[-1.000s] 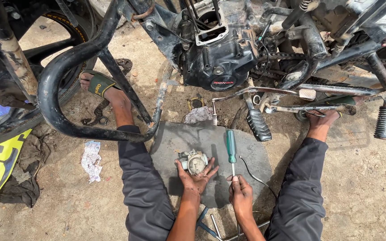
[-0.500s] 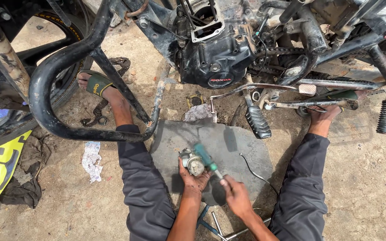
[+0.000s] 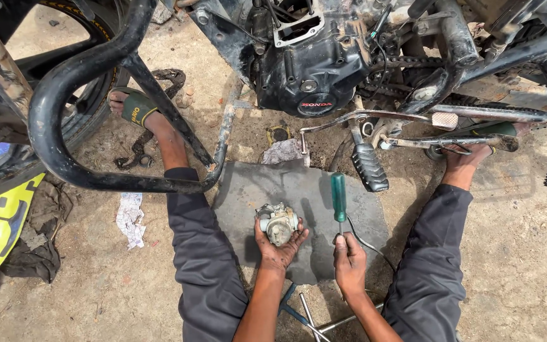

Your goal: Disassembling and inspecting a motorcycle carburetor on the engine block.

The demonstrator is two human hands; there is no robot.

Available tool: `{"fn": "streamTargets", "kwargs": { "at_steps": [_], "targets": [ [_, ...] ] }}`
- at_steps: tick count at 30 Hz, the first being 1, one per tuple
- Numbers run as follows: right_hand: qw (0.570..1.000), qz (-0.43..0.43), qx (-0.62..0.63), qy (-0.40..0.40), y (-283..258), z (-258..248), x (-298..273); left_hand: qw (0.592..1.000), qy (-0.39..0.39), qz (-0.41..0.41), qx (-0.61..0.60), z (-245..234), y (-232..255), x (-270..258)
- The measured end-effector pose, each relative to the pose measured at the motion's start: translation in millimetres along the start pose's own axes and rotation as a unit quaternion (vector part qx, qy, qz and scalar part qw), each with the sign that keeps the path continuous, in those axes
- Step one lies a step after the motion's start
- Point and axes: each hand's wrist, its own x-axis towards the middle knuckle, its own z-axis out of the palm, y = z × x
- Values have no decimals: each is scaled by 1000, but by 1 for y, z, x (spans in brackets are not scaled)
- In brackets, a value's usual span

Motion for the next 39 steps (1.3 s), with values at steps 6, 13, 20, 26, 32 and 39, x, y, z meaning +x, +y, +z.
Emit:
{"fn": "streamTargets", "kwargs": {
  "at_steps": [6, 13, 20, 26, 32, 39],
  "targets": [
    [951, -42, -288, -102, 21, -21, 5, 999, -27, 16, 41, 10, 6, -8],
    [907, -124, -348, -203, 43, -34, 18, 997, -50, -3, 57, 25, 12, -8],
    [985, -99, -117, -77, 31, -32, 18, 997, -50, 5, 59, 16, 10, -10],
    [935, -217, -275, -55, 7, -30, 21, 998, 17, 18, 61, 24, 10, -15],
    [974, -58, -208, -64, 11, -17, 13, 997, 1, 51, 64, 21, 5, -3],
    [979, 165, 118, 22, 51, 17, 14, 997, 7, 68, 23, 13, 0, -5]
  ]
}}
